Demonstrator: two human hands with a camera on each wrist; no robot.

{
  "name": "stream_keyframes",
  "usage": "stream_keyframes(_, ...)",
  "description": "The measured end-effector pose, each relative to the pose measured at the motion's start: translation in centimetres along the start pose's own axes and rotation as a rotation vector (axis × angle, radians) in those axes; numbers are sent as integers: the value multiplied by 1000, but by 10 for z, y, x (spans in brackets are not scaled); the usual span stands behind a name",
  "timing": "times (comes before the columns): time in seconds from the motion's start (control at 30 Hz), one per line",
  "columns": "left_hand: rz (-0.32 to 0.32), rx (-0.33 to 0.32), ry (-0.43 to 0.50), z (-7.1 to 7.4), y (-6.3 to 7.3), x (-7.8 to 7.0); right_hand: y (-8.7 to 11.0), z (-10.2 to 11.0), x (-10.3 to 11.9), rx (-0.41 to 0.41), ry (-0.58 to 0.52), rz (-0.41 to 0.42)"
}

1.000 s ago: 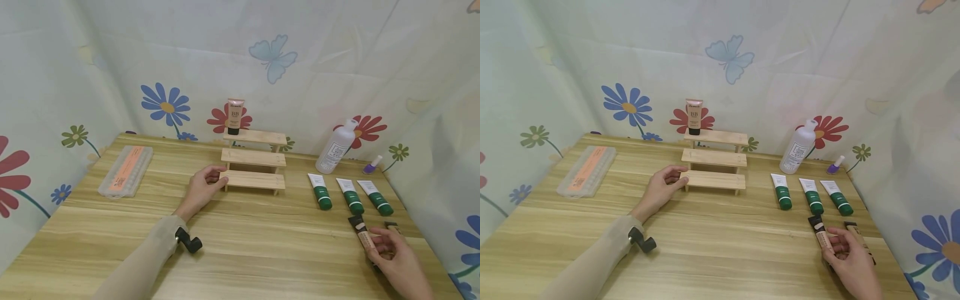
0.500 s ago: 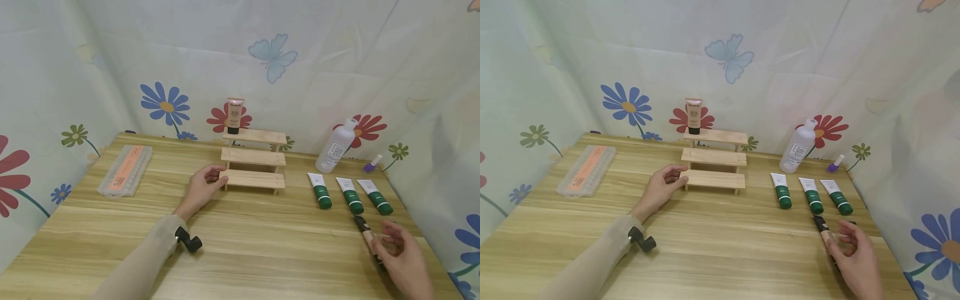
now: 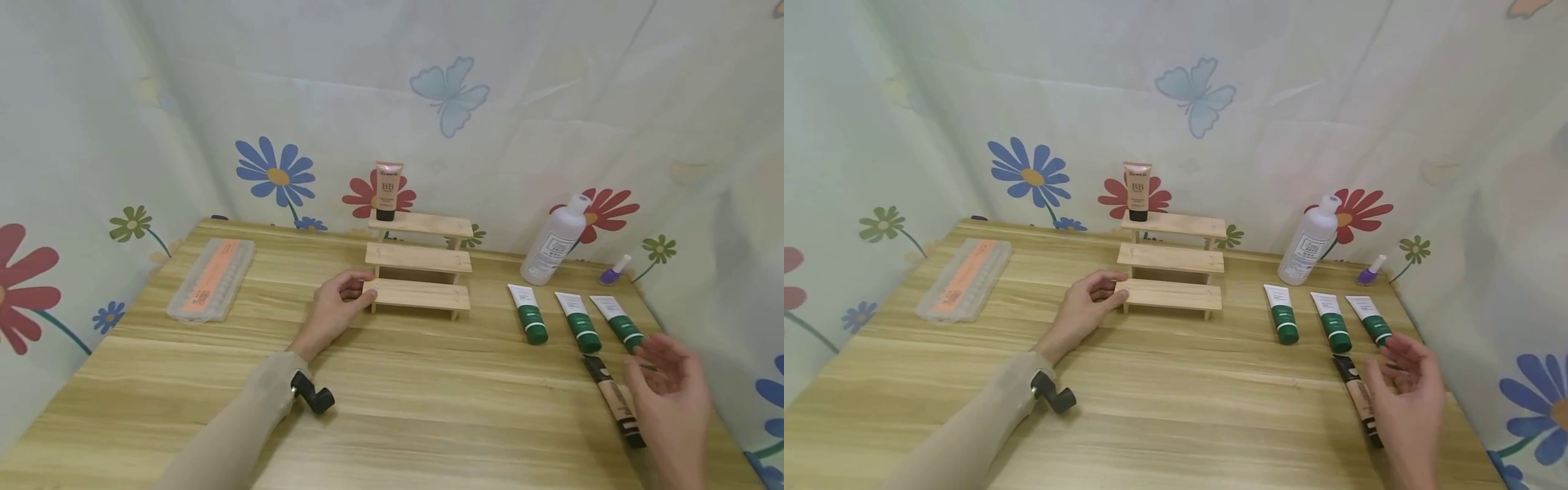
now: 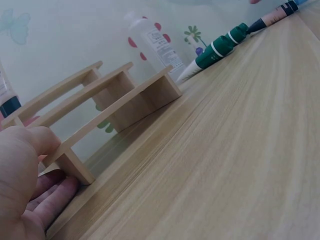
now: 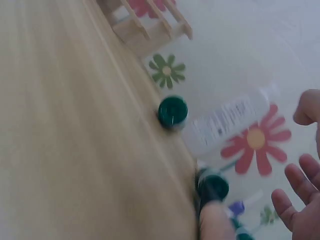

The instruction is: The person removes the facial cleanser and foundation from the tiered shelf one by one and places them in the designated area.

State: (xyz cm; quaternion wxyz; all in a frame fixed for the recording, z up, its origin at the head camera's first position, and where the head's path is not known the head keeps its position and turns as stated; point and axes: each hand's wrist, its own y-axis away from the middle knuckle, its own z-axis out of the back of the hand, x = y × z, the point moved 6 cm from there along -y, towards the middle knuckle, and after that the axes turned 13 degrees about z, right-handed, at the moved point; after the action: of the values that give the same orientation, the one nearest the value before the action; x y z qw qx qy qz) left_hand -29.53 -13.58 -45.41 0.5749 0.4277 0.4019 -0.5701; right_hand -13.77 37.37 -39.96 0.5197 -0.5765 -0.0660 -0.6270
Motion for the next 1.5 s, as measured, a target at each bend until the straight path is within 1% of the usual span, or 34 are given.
stream_keyframes(0.1, 0, 1, 6, -2, 0, -1, -18, -14, 18, -4, -99, 61)
stream_keyframes(0.2, -3, 0, 11, -2, 0, -2, -33, -35, 40, 32, -166, 123)
stream_keyframes(0.27, -5, -1, 14, -3, 0, -3, -41, -52, 56, 56, -236, 168)
stream_keyframes(0.33, -5, -2, 16, -3, 0, -4, -48, -70, 72, 80, -281, 220)
stream_keyframes(0.37, -6, -3, 17, -3, 0, -5, -52, -79, 80, 87, -331, 237)
stream_keyframes(0.43, -4, -5, 16, -3, 0, -5, -58, -98, 94, 111, -388, 263)
stream_keyframes(0.6, 0, -8, 8, -3, -1, -5, -67, -148, 123, 188, -469, 303)
stream_keyframes(0.8, -5, -11, 3, -1, -2, -3, -72, -205, 147, 243, -555, 303)
stream_keyframes(0.93, 1, -4, 3, 0, -1, 1, -72, -239, 159, 278, -574, 299)
stream_keyframes(1.03, 3, -2, 5, 0, 0, 3, -70, -261, 167, 310, -577, 276)
stream_keyframes(1.2, 5, -4, 6, 1, 0, 4, -63, -294, 179, 360, -570, 255)
stream_keyframes(1.37, -3, -14, -2, 1, -1, 3, -61, -322, 191, 376, -576, 262)
stream_keyframes(1.5, -16, -11, 0, -1, -2, 1, -61, -340, 197, 390, -609, 265)
